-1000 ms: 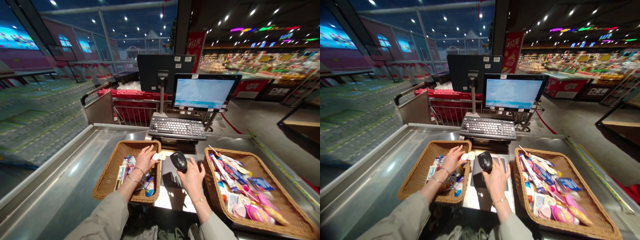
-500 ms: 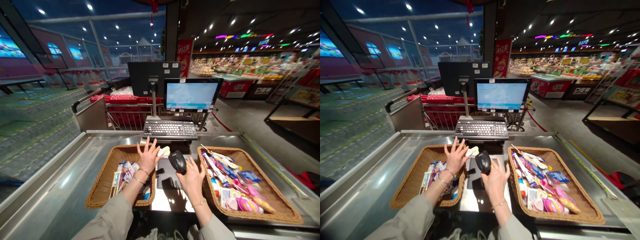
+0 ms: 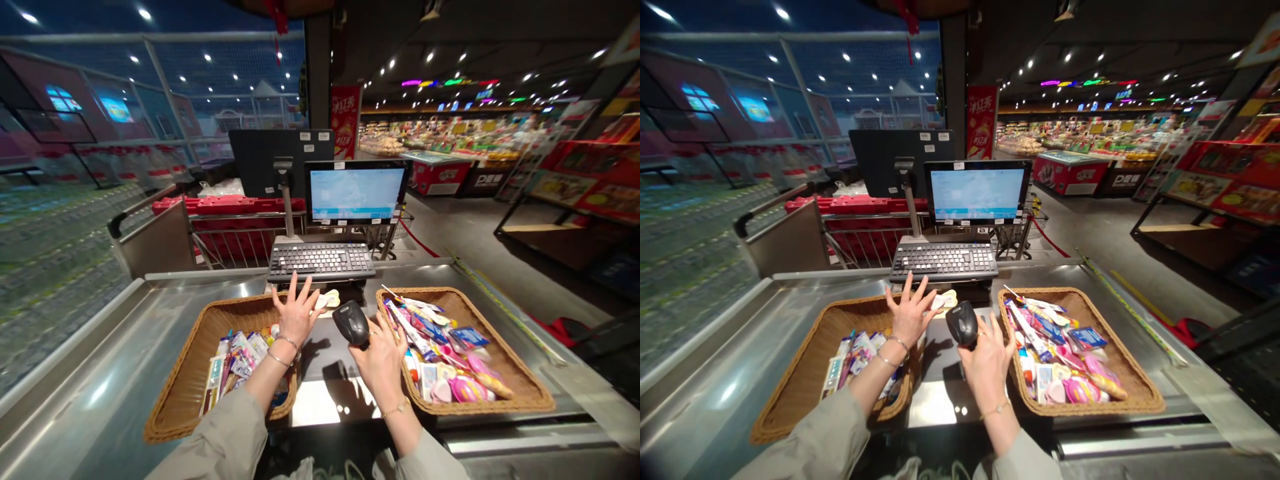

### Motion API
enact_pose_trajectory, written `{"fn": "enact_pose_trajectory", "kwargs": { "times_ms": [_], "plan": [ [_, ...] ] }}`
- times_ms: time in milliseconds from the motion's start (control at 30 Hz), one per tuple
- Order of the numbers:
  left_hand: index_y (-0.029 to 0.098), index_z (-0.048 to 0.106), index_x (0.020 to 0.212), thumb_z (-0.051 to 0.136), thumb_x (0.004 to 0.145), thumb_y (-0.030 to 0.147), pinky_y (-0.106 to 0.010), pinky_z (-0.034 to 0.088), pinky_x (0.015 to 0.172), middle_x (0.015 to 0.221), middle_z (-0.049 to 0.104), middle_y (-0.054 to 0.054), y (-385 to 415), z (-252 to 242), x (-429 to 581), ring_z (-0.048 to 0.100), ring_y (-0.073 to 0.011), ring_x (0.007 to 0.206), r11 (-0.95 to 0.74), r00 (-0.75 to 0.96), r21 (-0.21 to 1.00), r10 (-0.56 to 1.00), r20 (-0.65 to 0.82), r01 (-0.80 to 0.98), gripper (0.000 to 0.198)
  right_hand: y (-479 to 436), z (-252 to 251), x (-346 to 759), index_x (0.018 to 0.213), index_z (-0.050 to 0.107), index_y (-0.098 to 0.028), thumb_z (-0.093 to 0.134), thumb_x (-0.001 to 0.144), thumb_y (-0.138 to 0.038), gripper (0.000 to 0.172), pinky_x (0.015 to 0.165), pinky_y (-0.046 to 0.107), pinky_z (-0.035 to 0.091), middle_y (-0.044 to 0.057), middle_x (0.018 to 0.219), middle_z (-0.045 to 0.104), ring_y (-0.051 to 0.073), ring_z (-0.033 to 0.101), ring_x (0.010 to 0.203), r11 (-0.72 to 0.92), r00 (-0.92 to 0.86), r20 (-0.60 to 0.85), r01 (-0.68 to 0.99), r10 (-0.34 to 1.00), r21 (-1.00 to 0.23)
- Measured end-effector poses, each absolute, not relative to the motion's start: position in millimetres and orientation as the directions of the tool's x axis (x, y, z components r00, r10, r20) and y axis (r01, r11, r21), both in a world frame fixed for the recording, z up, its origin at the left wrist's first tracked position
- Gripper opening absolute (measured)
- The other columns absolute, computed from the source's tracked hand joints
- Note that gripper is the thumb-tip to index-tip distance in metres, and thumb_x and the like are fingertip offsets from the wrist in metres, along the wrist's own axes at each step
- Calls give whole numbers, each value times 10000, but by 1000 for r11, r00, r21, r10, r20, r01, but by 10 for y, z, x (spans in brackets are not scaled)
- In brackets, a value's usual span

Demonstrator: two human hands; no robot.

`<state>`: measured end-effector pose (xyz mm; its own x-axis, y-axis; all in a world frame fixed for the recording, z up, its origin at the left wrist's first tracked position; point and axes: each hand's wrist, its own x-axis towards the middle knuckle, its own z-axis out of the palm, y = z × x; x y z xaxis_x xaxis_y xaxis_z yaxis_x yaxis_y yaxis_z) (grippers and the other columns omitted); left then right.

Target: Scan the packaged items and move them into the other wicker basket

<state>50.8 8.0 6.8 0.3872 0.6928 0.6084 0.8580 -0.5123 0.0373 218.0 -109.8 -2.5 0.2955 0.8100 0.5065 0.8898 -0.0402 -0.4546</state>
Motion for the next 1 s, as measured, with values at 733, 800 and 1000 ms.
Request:
{"fn": "enact_pose_trajectory", "kwargs": {
  "times_ms": [733, 800, 1000],
  "plan": [
    [337, 638, 1193, 588, 857, 453, -722, -113, 1078, 1451, 469, -57, 121, 112, 671, 235, -354, 1437, -549, 410, 51, 679, 609, 834, 359, -1131, 52, 2283, 981, 674, -234, 566, 771, -226, 236, 1101, 541, 107, 66, 1154, 685, 287, 449, 1293, -40, 291, 488, 886, 823, -461],
    [338, 636, 1192, 589, 856, 461, -719, -123, 1077, 1456, 463, -50, 124, 114, 676, 231, -349, 1440, -548, 412, 46, 679, 608, 835, 361, -1124, 33, 2293, 972, 679, -233, 572, 771, -233, 228, 1097, 546, 110, 69, 1166, 680, 295, 439, 1299, -36, 284, 484, 888, 828, -459],
    [329, 638, 1181, 568, 868, 479, -710, -131, 1080, 1455, 465, -48, 114, 117, 695, 232, -337, 1441, -543, 405, 37, 668, 625, 839, 353, -1134, 63, 2287, 937, 685, -238, 574, 760, -208, 210, 1101, 535, 112, 55, 1183, 675, 291, 429, 1314, -36, 284, 480, 886, 830, -461]
  ]
}}
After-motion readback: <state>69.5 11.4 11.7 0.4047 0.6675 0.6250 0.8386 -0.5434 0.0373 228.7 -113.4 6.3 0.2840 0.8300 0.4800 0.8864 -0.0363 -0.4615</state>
